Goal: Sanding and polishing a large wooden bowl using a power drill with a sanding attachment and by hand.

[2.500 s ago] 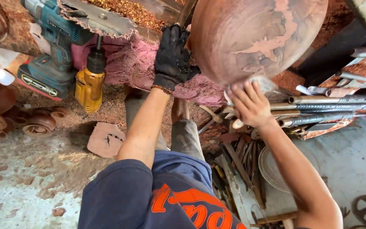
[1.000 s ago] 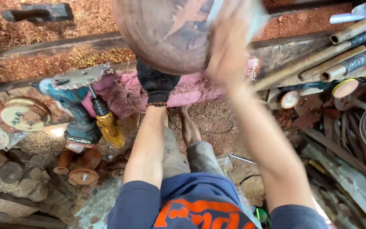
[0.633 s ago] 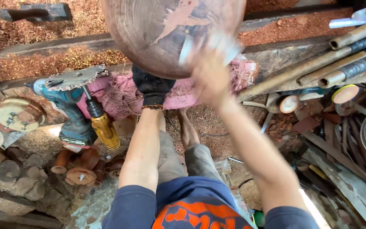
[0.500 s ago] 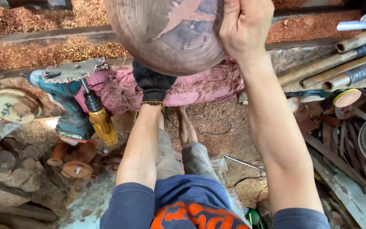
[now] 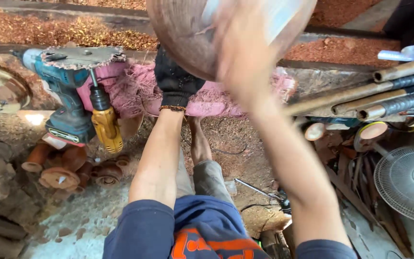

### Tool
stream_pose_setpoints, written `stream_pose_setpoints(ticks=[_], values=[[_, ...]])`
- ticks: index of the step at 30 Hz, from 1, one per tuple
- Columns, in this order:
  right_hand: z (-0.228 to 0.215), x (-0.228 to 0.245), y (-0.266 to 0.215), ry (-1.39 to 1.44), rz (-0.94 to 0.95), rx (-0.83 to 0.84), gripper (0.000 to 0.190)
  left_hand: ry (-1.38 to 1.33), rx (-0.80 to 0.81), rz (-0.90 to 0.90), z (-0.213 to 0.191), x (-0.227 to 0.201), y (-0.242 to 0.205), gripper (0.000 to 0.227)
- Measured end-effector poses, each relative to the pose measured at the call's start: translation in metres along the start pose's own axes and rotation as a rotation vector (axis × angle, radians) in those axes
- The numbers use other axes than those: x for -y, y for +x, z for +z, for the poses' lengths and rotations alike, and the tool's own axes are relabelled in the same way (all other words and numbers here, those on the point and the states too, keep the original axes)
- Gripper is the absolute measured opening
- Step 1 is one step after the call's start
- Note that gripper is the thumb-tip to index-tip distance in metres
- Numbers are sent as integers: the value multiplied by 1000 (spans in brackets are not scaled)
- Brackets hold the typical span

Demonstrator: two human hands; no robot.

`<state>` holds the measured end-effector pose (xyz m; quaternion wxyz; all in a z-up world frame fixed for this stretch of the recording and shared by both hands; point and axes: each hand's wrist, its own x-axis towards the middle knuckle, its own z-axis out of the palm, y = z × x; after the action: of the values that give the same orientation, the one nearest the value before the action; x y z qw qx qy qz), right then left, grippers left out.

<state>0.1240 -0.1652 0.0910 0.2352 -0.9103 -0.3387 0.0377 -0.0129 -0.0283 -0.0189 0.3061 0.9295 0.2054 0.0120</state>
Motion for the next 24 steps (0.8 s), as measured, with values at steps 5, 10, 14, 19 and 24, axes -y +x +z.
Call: stream_pose_setpoints(ticks=[5,10,14,19,24], values=[[-26,-25,-52,33,-186,-26,25,71,-11,54,3,-1,3,71],[-17,7,28,82,-40,-120,24,-90,-5,-63,11,1,-8,65],[8,38,9,193,-153,49,40,-269,11,-125,16,-4,5,60],[-39,-41,-20,71,-12,36,34,39,95,-108,7,1,6,69],[-18,29,53,90,-3,86,29,65,-24,11,-4,-4,3,70]])
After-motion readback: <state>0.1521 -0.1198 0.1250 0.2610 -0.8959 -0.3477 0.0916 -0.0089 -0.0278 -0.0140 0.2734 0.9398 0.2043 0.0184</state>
